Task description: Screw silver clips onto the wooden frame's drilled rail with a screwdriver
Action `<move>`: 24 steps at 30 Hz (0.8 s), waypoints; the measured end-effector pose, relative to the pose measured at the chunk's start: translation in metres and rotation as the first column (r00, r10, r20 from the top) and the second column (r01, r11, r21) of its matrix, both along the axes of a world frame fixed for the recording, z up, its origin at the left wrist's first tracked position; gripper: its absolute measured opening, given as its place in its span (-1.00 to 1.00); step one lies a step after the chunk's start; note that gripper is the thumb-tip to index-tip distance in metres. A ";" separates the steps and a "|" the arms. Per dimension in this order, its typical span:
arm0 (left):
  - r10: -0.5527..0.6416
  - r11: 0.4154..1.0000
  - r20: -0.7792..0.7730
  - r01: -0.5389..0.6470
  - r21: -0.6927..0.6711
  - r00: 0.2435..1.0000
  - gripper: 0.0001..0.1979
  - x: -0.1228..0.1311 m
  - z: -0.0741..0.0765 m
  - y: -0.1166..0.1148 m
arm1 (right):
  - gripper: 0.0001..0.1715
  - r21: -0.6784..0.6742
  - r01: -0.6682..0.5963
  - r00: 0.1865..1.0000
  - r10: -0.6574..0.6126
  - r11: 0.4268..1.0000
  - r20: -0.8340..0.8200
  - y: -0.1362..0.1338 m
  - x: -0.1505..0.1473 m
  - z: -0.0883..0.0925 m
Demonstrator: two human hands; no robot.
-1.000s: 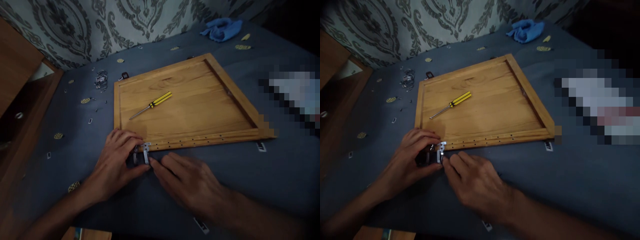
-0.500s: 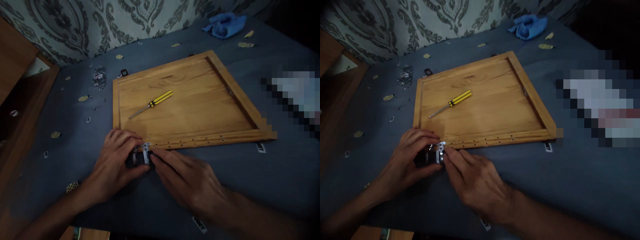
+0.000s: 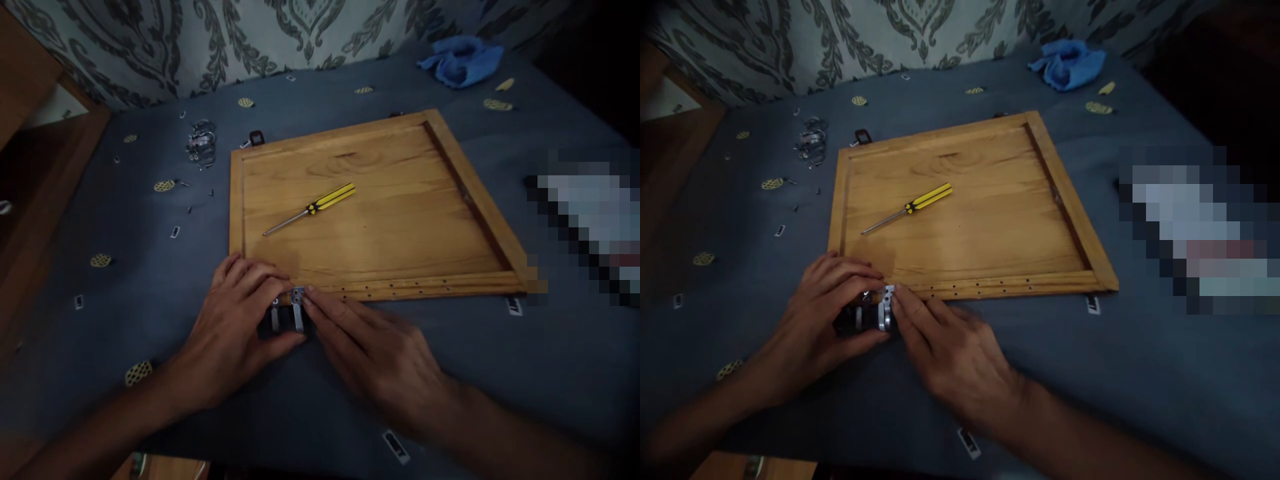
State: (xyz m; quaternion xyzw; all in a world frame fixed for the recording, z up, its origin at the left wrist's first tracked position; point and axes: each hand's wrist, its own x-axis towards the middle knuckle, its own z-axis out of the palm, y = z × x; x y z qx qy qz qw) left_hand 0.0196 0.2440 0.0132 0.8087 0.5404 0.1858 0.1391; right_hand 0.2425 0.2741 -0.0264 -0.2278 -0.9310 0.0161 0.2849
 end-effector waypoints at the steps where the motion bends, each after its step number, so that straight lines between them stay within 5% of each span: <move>1: -0.001 1.000 -0.002 0.001 -0.004 1.000 -0.62 0.000 0.000 0.000 | -0.61 0.006 -0.002 1.000 0.002 1.000 0.012 0.001 0.000 0.001; 24: 0.005 1.000 0.003 -0.005 -0.025 1.000 -0.65 0.000 0.003 0.001 | -0.46 -0.023 -0.044 0.989 0.047 0.999 0.140 0.004 0.007 0.011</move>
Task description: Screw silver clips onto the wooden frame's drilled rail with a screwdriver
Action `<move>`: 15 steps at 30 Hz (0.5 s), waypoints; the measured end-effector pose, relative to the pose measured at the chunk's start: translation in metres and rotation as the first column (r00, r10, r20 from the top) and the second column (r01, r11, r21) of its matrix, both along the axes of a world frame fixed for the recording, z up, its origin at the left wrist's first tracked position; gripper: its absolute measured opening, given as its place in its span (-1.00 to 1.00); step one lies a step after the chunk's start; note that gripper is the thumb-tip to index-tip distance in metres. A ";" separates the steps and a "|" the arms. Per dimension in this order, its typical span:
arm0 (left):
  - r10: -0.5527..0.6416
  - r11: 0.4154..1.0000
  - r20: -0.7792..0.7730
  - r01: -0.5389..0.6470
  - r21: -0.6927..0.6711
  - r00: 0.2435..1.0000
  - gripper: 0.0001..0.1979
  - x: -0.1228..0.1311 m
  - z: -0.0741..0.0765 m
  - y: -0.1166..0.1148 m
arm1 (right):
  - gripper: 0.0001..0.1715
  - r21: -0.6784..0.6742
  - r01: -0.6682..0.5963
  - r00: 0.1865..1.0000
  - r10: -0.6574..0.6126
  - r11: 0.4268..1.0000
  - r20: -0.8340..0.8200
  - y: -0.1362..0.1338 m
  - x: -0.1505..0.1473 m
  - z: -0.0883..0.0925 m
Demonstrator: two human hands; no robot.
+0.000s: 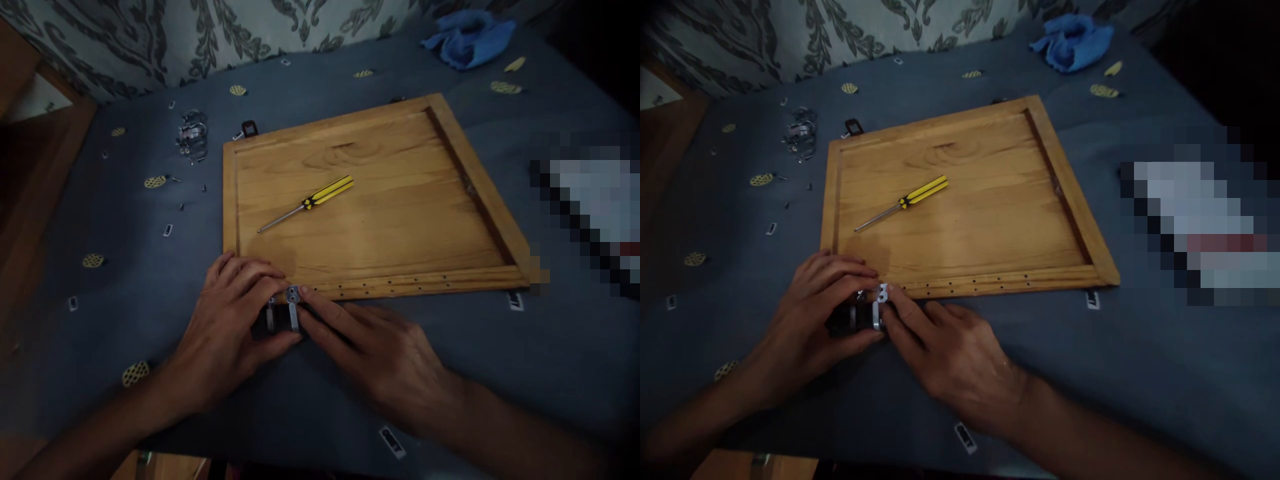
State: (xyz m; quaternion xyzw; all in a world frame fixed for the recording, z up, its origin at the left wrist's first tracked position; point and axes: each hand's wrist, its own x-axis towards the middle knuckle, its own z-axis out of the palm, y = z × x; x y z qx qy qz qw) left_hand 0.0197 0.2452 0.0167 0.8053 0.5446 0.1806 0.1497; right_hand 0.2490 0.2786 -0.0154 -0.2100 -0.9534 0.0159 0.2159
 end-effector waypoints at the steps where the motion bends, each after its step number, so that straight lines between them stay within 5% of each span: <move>1: -0.005 1.000 -0.002 0.005 0.002 1.000 -0.65 0.000 0.000 0.000 | -0.46 0.003 0.003 1.000 -0.003 1.000 0.013 -0.001 0.000 -0.001; 9: -0.021 1.000 -0.028 0.021 0.016 0.999 -0.67 -0.001 0.001 0.001 | -0.46 0.041 0.097 0.994 -0.095 0.994 -0.052 -0.012 -0.006 -0.019; 15: -0.009 1.000 -0.032 0.009 0.007 0.999 -0.66 0.000 0.001 0.001 | -0.51 0.018 0.090 0.994 -0.088 0.996 -0.063 -0.011 -0.006 -0.012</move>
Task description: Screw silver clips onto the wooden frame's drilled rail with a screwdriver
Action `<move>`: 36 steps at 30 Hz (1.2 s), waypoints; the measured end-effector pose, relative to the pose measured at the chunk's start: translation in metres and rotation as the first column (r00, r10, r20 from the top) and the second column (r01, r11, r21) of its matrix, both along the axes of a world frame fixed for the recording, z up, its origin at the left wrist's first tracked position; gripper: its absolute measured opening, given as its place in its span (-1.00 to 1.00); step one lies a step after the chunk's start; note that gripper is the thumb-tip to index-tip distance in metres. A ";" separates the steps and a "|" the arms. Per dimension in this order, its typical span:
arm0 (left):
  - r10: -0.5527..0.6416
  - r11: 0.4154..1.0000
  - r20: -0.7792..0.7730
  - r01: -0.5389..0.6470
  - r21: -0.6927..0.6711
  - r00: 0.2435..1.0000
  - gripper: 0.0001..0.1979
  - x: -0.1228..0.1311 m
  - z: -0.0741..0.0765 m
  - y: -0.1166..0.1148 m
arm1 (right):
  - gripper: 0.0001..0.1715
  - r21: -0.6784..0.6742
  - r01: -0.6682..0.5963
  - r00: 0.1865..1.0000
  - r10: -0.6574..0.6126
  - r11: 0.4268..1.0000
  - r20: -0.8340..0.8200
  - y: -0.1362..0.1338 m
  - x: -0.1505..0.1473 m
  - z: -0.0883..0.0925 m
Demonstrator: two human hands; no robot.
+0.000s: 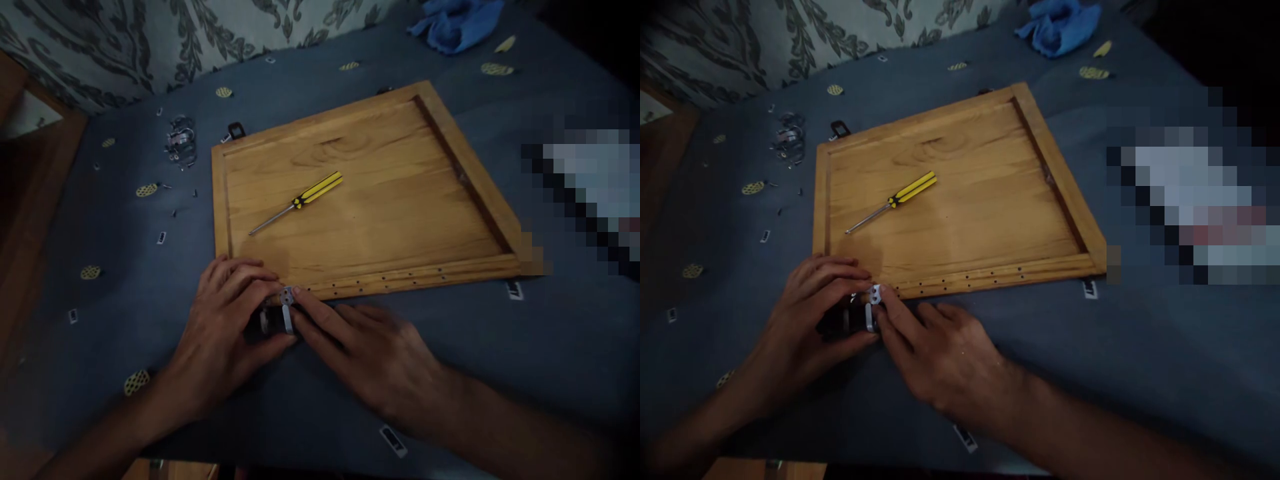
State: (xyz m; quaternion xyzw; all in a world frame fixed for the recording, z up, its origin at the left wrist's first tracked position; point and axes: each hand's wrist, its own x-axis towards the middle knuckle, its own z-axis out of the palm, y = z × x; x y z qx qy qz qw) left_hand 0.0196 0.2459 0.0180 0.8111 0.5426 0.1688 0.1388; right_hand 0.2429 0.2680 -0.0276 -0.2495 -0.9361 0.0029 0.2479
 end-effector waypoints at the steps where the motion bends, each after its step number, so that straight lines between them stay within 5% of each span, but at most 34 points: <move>1: 0.005 1.000 0.001 -0.005 -0.005 1.000 -0.66 0.000 0.000 0.000 | -0.51 -0.002 -0.012 1.000 0.012 1.000 0.017 0.001 0.000 0.003; 13: 0.014 1.000 -0.006 -0.014 -0.005 1.000 -0.64 0.001 -0.002 0.000 | -0.47 0.011 -0.043 0.995 0.042 0.999 0.091 0.004 0.001 0.010; 18: 0.026 0.999 0.054 -0.024 -0.038 0.998 -0.42 -0.006 0.007 -0.002 | -0.49 -0.001 -0.056 0.995 0.056 0.998 0.088 0.004 0.002 0.010; 26: 0.254 0.965 0.254 -0.227 -0.129 0.933 -0.81 -0.027 0.025 0.006 | -0.49 0.033 -0.065 0.995 0.063 0.997 0.080 0.005 0.003 0.006; 36: 0.259 0.965 0.272 -0.233 -0.125 0.927 -0.83 -0.034 0.022 0.012 | -0.64 0.013 -0.042 0.999 0.042 0.999 0.028 0.006 -0.001 0.011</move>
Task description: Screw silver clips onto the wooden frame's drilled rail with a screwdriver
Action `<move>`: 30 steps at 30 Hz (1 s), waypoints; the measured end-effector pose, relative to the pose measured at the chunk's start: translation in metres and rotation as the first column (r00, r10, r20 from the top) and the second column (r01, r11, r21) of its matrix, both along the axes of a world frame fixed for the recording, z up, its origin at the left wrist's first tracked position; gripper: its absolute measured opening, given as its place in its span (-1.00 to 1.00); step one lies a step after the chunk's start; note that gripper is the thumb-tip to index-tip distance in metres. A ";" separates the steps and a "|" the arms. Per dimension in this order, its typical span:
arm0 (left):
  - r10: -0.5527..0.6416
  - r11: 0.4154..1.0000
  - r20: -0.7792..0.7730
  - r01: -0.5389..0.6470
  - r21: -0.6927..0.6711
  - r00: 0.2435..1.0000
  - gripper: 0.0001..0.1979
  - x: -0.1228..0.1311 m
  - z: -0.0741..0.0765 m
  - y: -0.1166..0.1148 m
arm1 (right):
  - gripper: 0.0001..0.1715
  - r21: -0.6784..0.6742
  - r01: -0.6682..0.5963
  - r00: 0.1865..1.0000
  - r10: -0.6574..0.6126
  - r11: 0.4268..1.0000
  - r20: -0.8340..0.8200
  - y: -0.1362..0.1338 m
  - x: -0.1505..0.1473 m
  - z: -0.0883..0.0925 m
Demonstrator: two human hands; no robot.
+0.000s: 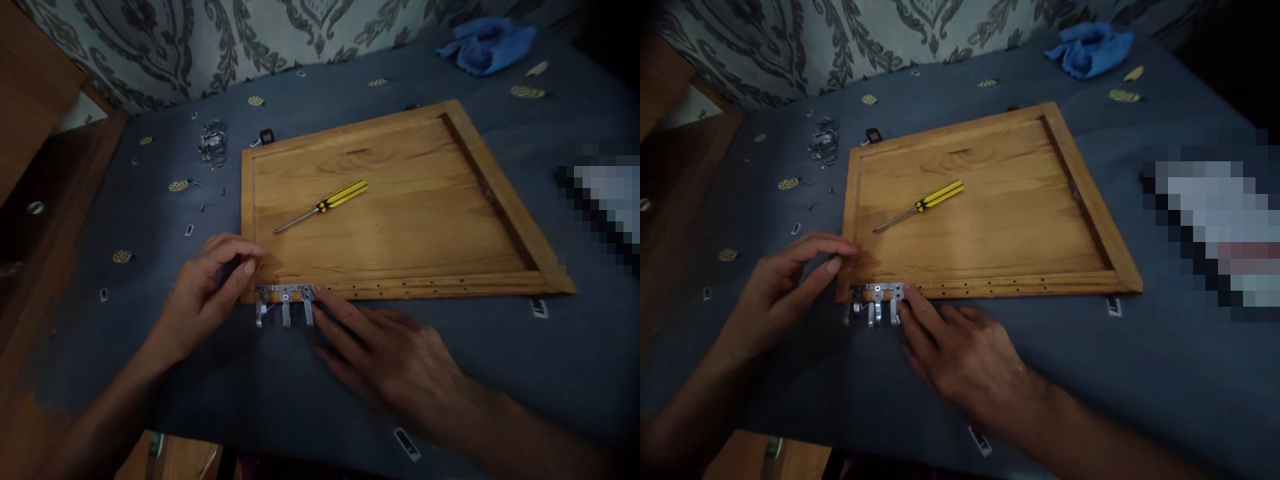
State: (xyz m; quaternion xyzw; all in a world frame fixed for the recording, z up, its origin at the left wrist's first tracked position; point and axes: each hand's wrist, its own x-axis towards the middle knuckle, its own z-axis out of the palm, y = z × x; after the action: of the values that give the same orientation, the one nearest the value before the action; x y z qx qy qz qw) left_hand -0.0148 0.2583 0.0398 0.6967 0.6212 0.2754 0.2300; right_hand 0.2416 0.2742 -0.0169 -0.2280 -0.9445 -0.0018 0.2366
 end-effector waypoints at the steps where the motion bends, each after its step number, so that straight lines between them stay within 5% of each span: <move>1: 0.001 1.000 0.007 -0.002 0.008 1.000 -0.82 -0.001 0.000 0.001 | -0.62 0.008 0.003 1.000 -0.003 1.000 -0.007 0.000 -0.001 0.000; 18: 0.046 0.994 -0.045 -0.041 0.102 0.998 -0.81 -0.011 -0.010 0.007 | -0.50 0.054 0.018 0.999 -0.016 0.998 -0.036 0.004 -0.005 0.001; 24: 0.283 0.924 -0.142 -0.230 0.306 0.948 -0.78 -0.046 -0.012 0.021 | -0.52 0.052 0.029 0.996 -0.024 0.998 -0.087 0.004 -0.006 -0.001; 27: 0.417 0.869 -0.051 -0.381 0.316 0.908 -0.74 -0.074 -0.021 0.031 | -0.58 0.085 0.035 0.993 -0.025 0.996 -0.114 0.004 -0.006 -0.005; 30: 0.440 0.861 -0.041 -0.408 0.305 0.897 -0.70 -0.094 -0.035 0.039 | -0.58 0.113 0.033 0.992 -0.019 0.993 -0.123 0.005 -0.006 -0.008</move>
State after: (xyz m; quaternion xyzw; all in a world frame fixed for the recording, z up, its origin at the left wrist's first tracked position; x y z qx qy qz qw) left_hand -0.1087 0.2974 0.0052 0.5829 0.7238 0.3684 0.0251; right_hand 0.2355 0.2792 -0.0250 -0.2260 -0.9235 -0.0453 0.3066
